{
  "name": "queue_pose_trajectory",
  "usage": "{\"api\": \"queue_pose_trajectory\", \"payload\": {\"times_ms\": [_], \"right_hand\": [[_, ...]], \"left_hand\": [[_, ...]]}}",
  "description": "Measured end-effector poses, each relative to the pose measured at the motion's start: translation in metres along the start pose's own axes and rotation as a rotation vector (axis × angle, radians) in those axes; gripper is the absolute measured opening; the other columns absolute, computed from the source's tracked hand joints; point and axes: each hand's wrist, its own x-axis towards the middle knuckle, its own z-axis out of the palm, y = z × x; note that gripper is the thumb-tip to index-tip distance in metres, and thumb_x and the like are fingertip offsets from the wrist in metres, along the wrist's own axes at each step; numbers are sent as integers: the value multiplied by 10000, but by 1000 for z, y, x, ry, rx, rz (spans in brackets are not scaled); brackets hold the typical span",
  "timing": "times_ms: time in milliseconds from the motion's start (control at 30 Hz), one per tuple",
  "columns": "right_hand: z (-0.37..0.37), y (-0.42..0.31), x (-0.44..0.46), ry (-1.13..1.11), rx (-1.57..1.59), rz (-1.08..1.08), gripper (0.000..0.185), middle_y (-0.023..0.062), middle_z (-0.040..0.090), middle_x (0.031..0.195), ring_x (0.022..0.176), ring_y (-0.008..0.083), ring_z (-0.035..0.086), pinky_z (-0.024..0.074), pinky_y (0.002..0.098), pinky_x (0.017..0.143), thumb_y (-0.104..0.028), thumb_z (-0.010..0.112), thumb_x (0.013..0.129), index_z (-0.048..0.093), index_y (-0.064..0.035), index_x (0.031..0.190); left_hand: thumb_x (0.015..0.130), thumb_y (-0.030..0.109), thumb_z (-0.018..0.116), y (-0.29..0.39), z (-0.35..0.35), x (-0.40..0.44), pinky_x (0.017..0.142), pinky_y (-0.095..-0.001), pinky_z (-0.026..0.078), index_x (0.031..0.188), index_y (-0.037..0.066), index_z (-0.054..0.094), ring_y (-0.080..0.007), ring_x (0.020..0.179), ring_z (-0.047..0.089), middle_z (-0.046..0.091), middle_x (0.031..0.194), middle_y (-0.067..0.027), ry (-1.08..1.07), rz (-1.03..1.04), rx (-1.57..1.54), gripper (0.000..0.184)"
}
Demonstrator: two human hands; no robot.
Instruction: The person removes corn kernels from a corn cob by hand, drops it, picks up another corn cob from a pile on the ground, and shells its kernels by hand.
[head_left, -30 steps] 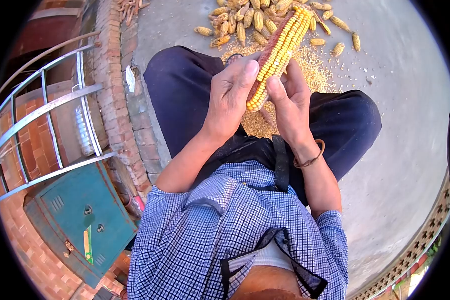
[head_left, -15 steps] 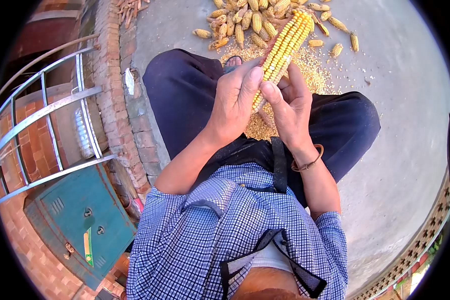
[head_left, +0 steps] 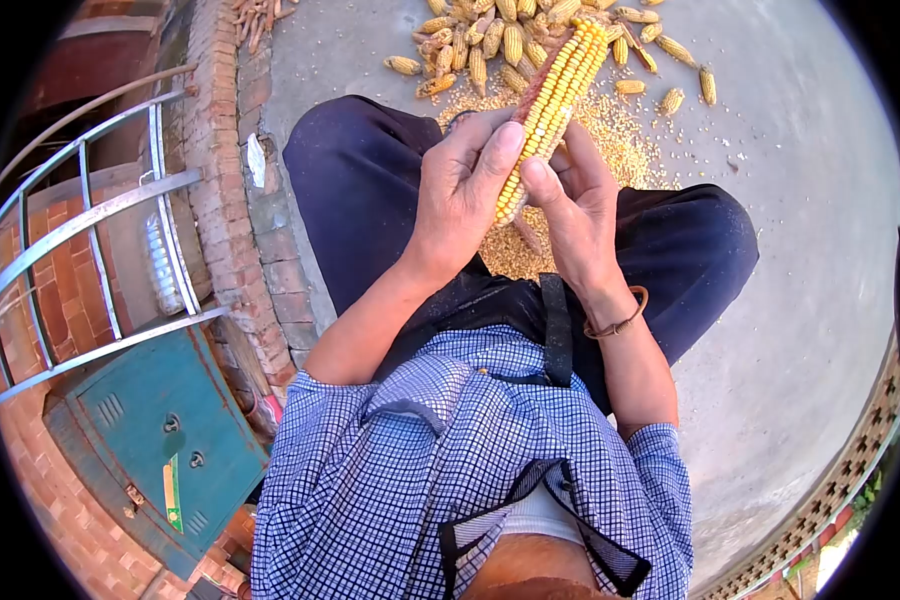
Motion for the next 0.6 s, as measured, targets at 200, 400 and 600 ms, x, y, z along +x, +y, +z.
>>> {"api": "queue_pose_trajectory", "payload": {"times_ms": [200,400,600], "right_hand": [[0,-1,-1,-6,-38,-9,409,89,631,1098,1020,122,589,485,275,866,-144,675,936,503,38,1259],[0,2,-1,37,-32,-16,449,105,655,1100,1015,137,612,494,275,865,-148,670,940,486,40,1304],[-7,-3,2,13,104,105,486,136,653,1139,988,157,652,564,285,794,-205,655,950,470,43,1325]], "left_hand": [[1035,214,474,-5,3,0,774,-305,466,1151,-50,617,-158,818,581,645,871,-123,3,158,127,322],[1033,163,435,-3,-5,8,783,-331,481,1130,-53,612,-255,815,626,651,902,-181,-62,237,348,296],[1051,260,449,-3,-17,11,895,-342,464,1205,-59,577,-220,993,623,668,1029,-137,-168,32,46,377]]}}
